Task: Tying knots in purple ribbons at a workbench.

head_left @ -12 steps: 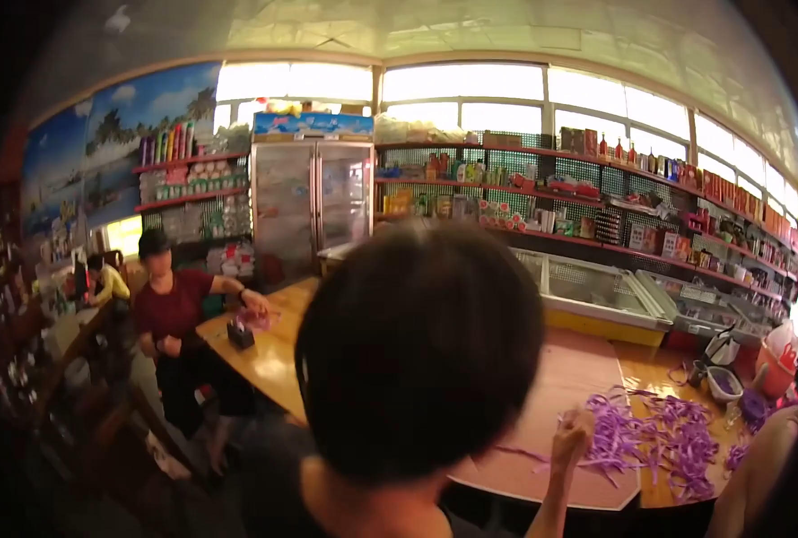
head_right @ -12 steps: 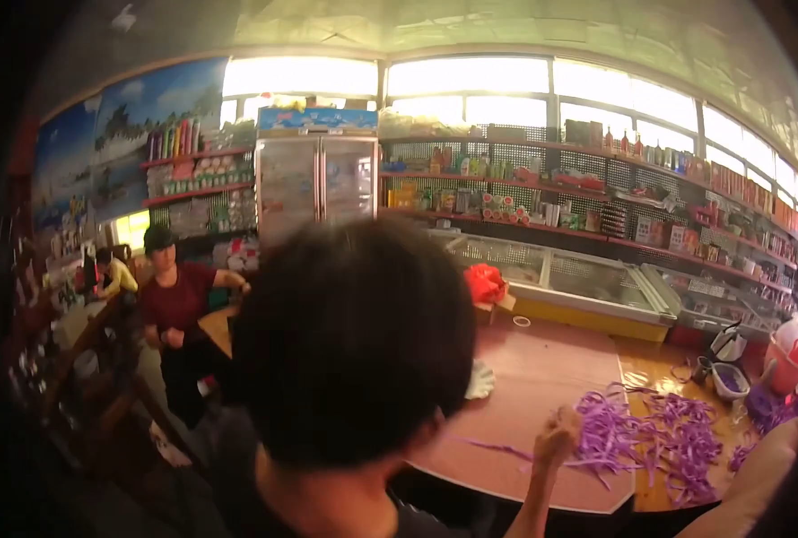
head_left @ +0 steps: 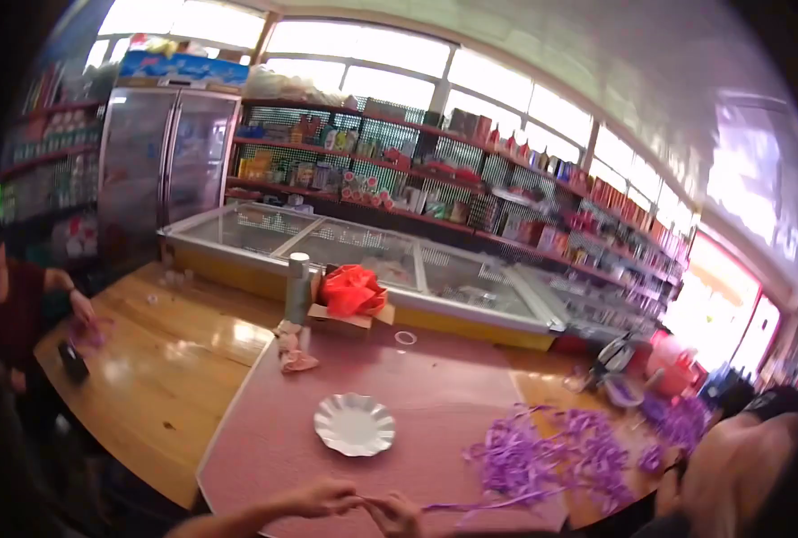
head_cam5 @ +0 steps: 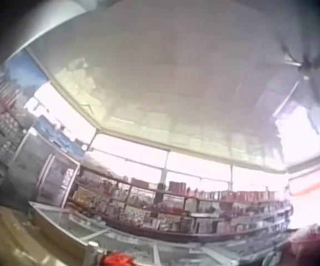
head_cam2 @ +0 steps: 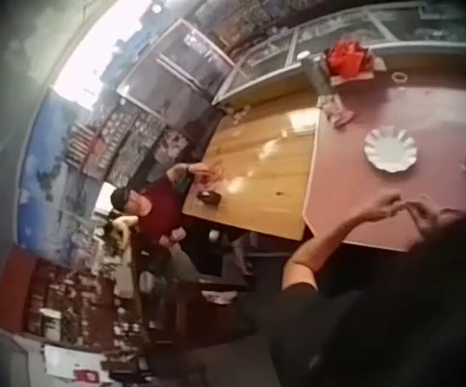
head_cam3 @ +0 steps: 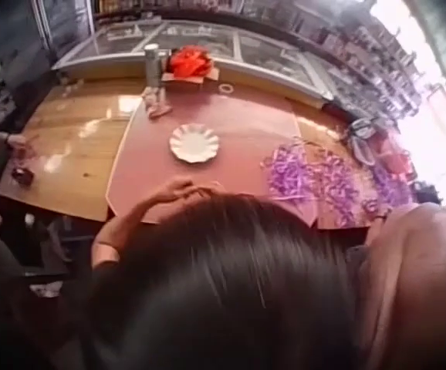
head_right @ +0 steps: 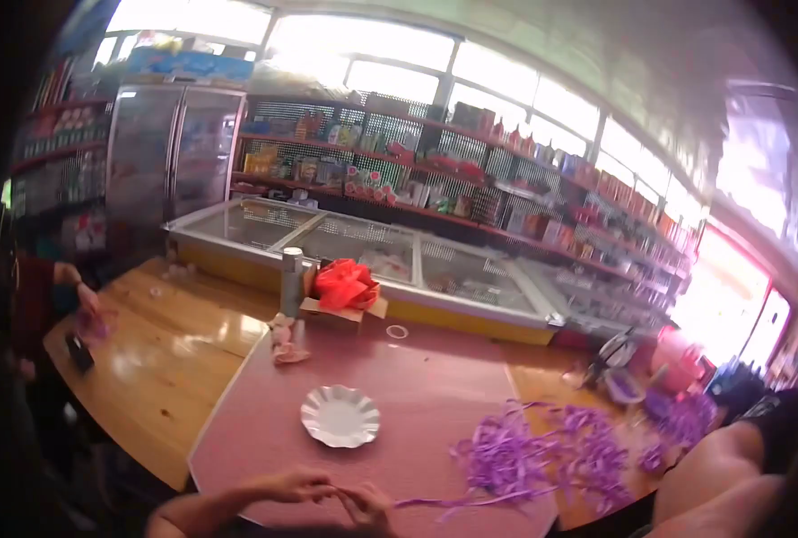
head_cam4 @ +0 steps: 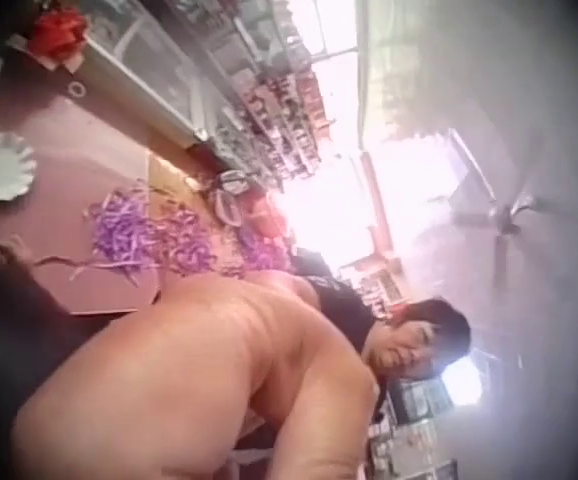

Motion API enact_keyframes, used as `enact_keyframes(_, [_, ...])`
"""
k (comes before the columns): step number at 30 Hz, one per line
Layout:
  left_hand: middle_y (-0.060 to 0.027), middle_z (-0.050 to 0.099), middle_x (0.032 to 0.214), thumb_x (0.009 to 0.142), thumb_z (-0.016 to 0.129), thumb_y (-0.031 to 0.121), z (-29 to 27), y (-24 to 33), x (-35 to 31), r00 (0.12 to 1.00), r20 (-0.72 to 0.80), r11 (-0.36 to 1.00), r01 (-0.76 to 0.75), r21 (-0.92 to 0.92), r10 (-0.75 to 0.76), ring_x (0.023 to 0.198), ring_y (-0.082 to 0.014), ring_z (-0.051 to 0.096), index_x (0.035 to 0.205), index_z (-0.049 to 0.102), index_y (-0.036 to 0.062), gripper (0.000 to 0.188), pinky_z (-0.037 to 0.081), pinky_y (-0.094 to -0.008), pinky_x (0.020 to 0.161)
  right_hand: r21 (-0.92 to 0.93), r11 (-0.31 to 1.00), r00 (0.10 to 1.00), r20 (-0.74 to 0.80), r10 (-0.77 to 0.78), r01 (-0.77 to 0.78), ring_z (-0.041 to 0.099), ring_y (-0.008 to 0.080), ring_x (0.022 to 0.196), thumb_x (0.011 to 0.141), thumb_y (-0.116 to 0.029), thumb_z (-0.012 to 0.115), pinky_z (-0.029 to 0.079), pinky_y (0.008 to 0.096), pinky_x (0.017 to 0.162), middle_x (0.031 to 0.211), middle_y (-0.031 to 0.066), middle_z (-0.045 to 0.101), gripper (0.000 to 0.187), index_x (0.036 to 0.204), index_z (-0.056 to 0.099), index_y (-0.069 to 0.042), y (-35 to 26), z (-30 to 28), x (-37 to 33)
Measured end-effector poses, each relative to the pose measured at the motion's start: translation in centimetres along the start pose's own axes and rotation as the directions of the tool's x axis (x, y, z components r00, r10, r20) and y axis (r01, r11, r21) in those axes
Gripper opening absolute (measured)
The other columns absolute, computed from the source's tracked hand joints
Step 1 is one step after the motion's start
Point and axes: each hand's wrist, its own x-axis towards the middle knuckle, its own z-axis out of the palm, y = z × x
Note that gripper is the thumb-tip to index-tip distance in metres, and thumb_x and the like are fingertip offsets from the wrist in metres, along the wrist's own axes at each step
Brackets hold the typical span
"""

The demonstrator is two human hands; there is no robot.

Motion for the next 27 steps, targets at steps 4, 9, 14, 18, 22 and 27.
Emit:
enact_keyframes(4, [-0.0082,0.067,0.079,0.104,0.054,0.027,0.3,-0.4,-2.5,0.996,-0.084,0.981,-0.020,-0.195,0.004,0.074,-0.0164,0.065,0.097,0.065,0.0017,0.029,0.053,-0.0343,0.067,-0.081,0.987,0.988,0.060,0.144,-0.139,0.061,0.0211,0.070,0.083,-0.006,0.077,0.049,0.0291,0.060,0.085,0.0114,0.068,0.012,0.093,0.072,-0.002,-3.3,1.2,0.5])
enact_keyframes(9, [-0.0076,0.065,0.076,0.108,0.043,0.040,0.4,1.0,1.0,0.987,-0.157,0.949,-0.021,-0.315,-0.030,0.068,-0.0166,0.061,0.092,0.065,0.0013,0.047,0.050,-0.0333,0.066,-0.018,0.997,0.997,-0.002,0.074,-0.074,0.058,0.0232,0.066,0.083,0.000,0.073,0.046,0.0331,0.055,0.079,0.0105,0.061,0.014,0.096,0.069,-0.003,-3.4,-1.8,3.5])
enact_keyframes(14, [-0.0024,0.059,0.070,0.109,0.043,0.037,1.6,0.0,1.3,0.976,-0.182,0.903,0.034,-0.429,-0.123,0.062,-0.0107,0.056,0.087,0.062,0.0000,0.047,0.047,-0.0284,0.056,-0.131,0.991,0.999,0.033,-0.014,0.018,0.058,0.0180,0.066,0.083,0.003,0.074,0.046,0.0284,0.055,0.080,0.0085,0.062,0.010,0.090,0.069,-0.002,-2.6,-1.3,4.4])
enact_keyframes(18, [-0.0025,0.056,0.071,0.108,0.047,0.027,2.8,1.9,1.7,0.960,-0.280,0.914,-0.087,-0.395,-0.029,0.065,-0.0107,0.055,0.089,0.059,0.0005,0.034,0.047,-0.0289,0.059,-0.064,0.997,0.999,-0.045,0.030,-0.033,0.057,0.0155,0.065,0.083,0.002,0.074,0.044,0.0270,0.055,0.080,0.0071,0.061,0.011,0.092,0.070,-0.002,-2.6,-1.4,3.4])
enact_keyframes(22, [-0.0032,0.057,0.075,0.108,0.046,0.026,3.2,1.8,0.8,0.968,-0.238,0.900,-0.033,-0.434,-0.080,0.071,-0.0123,0.057,0.093,0.058,0.0004,0.032,0.047,-0.0284,0.065,0.030,0.990,0.988,-0.072,0.140,-0.138,0.056,0.0131,0.067,0.084,0.002,0.075,0.043,0.0257,0.056,0.081,0.0058,0.061,0.010,0.092,0.071,-0.002,-2.7,-1.3,2.4])
enact_keyframes(27, [-0.0031,0.057,0.074,0.108,0.045,0.035,2.9,1.2,0.5,0.959,-0.254,0.831,-0.036,-0.555,-0.128,0.072,-0.0128,0.057,0.088,0.059,-0.0001,0.042,0.047,-0.0273,0.066,-0.050,0.996,0.997,-0.028,0.066,-0.068,0.057,0.0136,0.068,0.082,0.003,0.075,0.043,0.0266,0.056,0.079,0.0045,0.061,0.009,0.089,0.071,-0.003,-3.3,-1.4,2.4])
